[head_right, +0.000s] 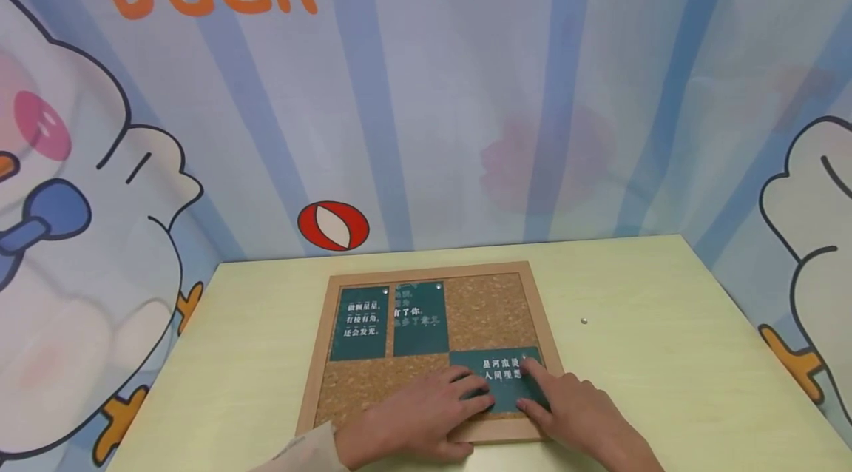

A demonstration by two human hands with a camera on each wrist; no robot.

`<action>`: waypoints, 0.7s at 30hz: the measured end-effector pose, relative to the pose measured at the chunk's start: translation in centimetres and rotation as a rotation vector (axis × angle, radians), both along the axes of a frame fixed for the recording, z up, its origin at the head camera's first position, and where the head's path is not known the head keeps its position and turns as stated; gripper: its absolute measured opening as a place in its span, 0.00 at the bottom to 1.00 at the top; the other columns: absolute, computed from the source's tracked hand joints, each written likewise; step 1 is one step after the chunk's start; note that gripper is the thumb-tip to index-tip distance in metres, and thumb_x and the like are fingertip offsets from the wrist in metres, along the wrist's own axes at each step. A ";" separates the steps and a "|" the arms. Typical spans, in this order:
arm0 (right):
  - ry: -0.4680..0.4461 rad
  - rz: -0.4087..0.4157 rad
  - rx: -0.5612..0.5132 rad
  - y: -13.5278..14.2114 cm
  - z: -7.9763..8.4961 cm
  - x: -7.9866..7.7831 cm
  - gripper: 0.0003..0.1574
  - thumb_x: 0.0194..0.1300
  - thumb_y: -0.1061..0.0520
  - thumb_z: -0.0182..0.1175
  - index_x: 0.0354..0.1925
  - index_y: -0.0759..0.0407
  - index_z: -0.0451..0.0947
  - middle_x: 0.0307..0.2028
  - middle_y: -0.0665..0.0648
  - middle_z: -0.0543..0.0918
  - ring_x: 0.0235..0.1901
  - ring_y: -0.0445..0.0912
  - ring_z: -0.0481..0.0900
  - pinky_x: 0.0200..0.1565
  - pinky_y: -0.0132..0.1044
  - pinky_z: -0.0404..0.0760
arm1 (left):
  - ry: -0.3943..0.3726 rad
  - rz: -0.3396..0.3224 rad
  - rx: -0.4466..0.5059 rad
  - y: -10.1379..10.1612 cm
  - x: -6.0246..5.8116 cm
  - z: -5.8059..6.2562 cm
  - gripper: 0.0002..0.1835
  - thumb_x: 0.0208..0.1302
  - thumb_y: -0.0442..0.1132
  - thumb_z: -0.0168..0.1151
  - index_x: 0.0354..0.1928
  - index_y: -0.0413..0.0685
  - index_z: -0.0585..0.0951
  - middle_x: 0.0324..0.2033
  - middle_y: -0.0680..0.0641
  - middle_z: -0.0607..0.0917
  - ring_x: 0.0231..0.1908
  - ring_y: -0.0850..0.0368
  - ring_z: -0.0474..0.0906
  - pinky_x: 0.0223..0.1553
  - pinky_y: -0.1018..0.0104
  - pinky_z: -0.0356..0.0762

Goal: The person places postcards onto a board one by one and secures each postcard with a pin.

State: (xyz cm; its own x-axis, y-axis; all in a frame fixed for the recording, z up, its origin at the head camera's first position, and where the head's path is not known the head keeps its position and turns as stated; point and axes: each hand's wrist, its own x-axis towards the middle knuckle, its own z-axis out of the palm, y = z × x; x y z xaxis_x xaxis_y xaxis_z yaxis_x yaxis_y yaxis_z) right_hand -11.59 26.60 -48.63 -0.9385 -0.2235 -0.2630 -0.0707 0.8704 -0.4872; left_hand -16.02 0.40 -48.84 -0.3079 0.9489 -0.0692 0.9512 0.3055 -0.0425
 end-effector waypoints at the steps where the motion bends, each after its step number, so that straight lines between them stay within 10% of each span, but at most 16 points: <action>1: 0.008 0.032 -0.025 0.4 0.1 -0.1 0.36 0.69 0.35 0.66 0.67 0.48 0.71 0.37 0.59 0.85 0.30 0.48 0.81 0.33 0.52 0.81 | -0.004 0.003 -0.002 0.0 0.0 0.1 0.32 0.73 0.63 0.58 0.73 0.57 0.74 0.68 0.54 0.74 0.65 0.58 0.70 0.64 0.63 0.71; 6: 0.131 0.128 -0.117 3.0 1.1 -1.5 0.30 0.75 0.41 0.62 0.66 0.54 0.72 0.25 0.46 0.76 0.21 0.37 0.71 0.26 0.36 0.70 | -0.042 0.006 0.004 0.0 -0.1 0.2 0.31 0.73 0.61 0.59 0.72 0.58 0.75 0.69 0.54 0.74 0.66 0.58 0.70 0.64 0.62 0.71; 12: 0.422 0.009 -0.011 6.8 1.3 -4.5 0.20 0.74 0.52 0.66 0.57 0.60 0.76 0.32 0.51 0.74 0.25 0.40 0.68 0.26 0.38 0.69 | -0.054 -0.007 0.032 0.0 -0.1 0.2 0.29 0.72 0.59 0.61 0.70 0.58 0.76 0.67 0.54 0.75 0.64 0.57 0.71 0.62 0.63 0.72; 21: 0.419 0.007 -0.031 8.7 -1.7 -7.4 0.11 0.70 0.61 0.67 0.46 0.64 0.77 0.29 0.53 0.73 0.27 0.44 0.67 0.28 0.41 0.68 | -0.071 0.009 0.041 -0.2 0.1 0.4 0.29 0.71 0.59 0.62 0.70 0.58 0.76 0.68 0.54 0.74 0.65 0.57 0.70 0.61 0.62 0.73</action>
